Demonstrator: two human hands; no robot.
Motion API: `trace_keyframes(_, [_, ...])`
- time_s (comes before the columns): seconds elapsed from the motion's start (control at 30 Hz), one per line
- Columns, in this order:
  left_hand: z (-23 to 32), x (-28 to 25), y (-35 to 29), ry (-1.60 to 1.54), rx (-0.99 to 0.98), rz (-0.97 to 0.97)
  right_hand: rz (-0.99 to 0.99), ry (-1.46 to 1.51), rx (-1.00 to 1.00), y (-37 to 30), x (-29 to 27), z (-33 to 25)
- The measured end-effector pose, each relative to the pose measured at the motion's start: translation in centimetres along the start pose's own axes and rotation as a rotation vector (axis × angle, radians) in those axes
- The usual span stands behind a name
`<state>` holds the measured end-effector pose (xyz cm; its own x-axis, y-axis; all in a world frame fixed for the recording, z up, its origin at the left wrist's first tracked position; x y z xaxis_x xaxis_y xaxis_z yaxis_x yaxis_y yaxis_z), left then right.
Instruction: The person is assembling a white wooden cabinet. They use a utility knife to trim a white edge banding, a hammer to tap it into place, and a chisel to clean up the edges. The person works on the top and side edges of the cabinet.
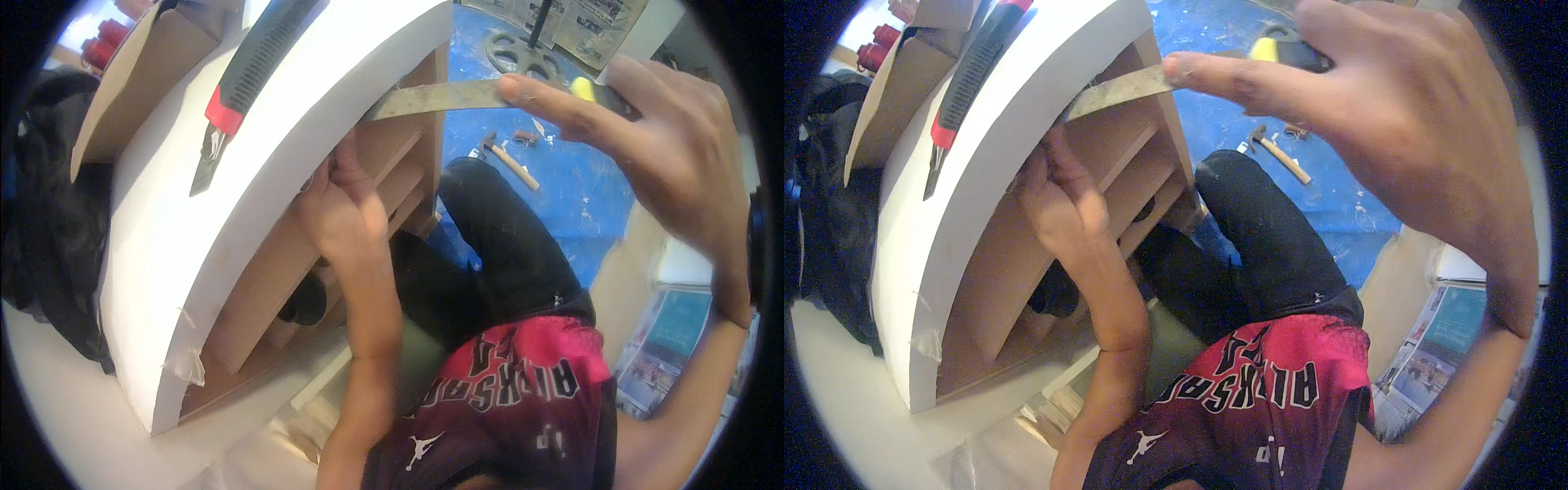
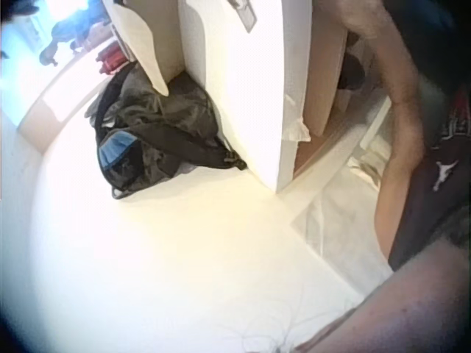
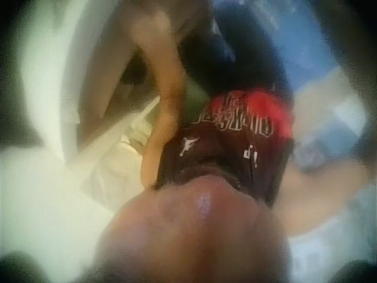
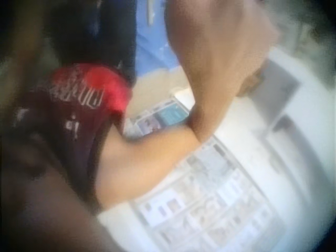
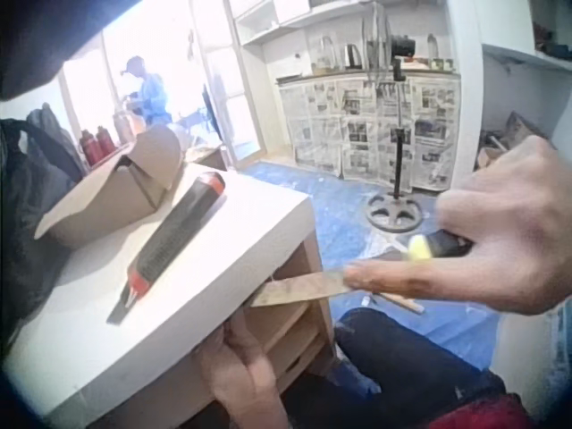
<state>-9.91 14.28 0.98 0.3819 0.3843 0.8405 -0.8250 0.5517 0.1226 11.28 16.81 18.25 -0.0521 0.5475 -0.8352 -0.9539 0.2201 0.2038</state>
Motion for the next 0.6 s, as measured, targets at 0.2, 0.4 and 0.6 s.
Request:
trace_keyframes(0.2, [-0.3, -0.5, 0.9, -0.123, -0.04, 0.064, 0.097, 0.094, 0.013, 0.6, 0.9, 1.3])
trace_keyframes(0.4, [-0.5, -0.2, 2.0, -0.088, 0.027, -0.034, 0.082, -0.012, -0.007, 0.7, 1.1, 1.4])
trace_keyframes(0.6, [-0.4, -0.3, -0.4, 0.128, -0.047, 0.204, 0.061, 0.02, 0.043, -0.8, 1.1, 1.1])
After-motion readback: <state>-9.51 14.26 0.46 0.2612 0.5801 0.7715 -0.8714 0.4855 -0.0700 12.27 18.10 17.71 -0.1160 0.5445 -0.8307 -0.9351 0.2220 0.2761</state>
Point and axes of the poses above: each hand's wrist, its own y-axis towards the middle knuckle, its own x-axis out of the palm, z = x × y, the point moved 8 cm from there along y, towards the middle knuckle, and after that the axes turned 1 degree about -y, right-handed, at the moved point
